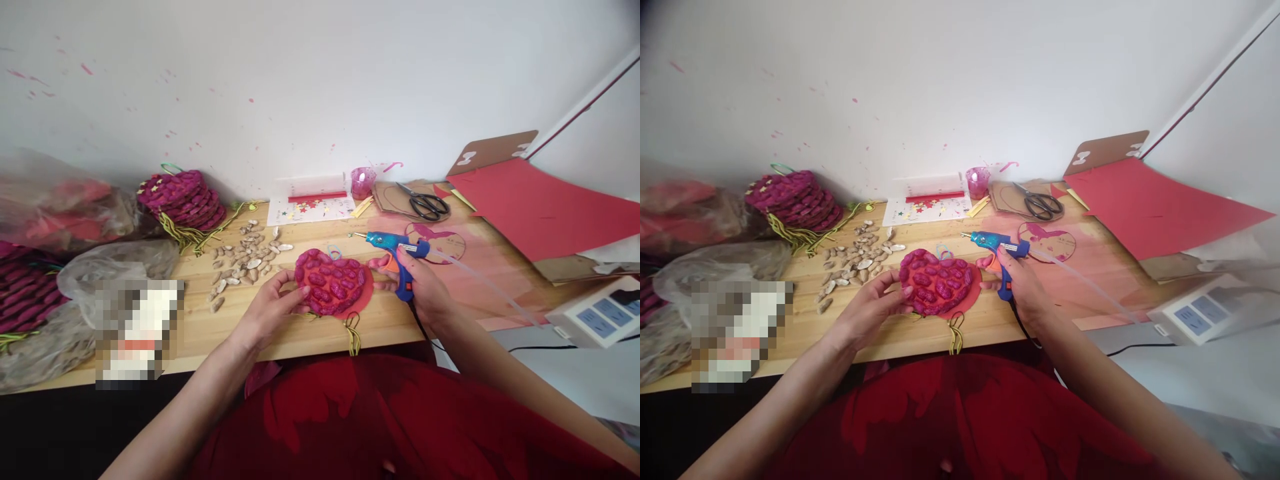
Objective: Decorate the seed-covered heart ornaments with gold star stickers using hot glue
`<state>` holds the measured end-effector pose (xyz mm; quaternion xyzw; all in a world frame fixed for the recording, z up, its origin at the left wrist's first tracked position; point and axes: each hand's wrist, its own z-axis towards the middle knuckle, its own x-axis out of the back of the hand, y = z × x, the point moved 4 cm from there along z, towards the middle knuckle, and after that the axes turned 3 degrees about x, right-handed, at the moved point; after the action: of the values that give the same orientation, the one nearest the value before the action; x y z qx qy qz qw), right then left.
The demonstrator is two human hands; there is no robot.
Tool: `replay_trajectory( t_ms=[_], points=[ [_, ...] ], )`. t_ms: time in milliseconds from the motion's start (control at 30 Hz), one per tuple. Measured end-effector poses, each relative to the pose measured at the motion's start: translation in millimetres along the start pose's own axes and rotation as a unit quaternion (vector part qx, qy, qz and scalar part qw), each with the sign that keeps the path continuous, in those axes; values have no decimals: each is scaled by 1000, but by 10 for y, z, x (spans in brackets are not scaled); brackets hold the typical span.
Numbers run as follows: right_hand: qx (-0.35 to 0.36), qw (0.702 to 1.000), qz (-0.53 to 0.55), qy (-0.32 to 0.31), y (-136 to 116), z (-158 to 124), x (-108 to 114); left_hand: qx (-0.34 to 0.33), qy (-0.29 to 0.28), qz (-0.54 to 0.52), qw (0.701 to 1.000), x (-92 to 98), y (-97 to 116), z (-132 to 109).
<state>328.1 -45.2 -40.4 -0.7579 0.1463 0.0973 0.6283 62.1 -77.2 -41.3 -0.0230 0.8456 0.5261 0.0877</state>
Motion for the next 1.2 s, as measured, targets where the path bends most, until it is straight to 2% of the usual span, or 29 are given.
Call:
replay_trajectory(
  t_ms=[100, 233, 333, 500, 633, 700, 767, 900, 1200],
  points=[
    [1, 1000, 11, 4, 20, -16, 19, 2, 7, -25, 1000, 30, 26, -186],
    [-17, 999, 43, 8, 51, -17, 56, 65, -41, -79, 994, -50, -18, -307],
    [-22, 998, 41, 31, 46, -29, 78, 73, -41, -87, 993, -124, -100, -230],
    [-13, 999, 8, 32, 26, -57, 69, 45, -3, -65, 997, -172, -196, -22],
    [-10, 1000, 1, 30, 50, -68, 66, 29, 10, -39, 999, -154, -191, -6],
    [-6, 1000, 1, 30, 57, -72, 62, 5, 24, 7, 1000, -109, -169, -22],
    [-5, 1000, -1, 27, 57, -75, 56, -32, 40, 97, 994, -48, -144, -39],
    [-3, 1000, 0, 25, 45, -79, 47, -92, 52, 263, 959, 27, -130, -64],
    [9, 998, 8, 62, 55, -91, 63, -183, 75, 357, 913, -41, -161, -76]
  ],
)
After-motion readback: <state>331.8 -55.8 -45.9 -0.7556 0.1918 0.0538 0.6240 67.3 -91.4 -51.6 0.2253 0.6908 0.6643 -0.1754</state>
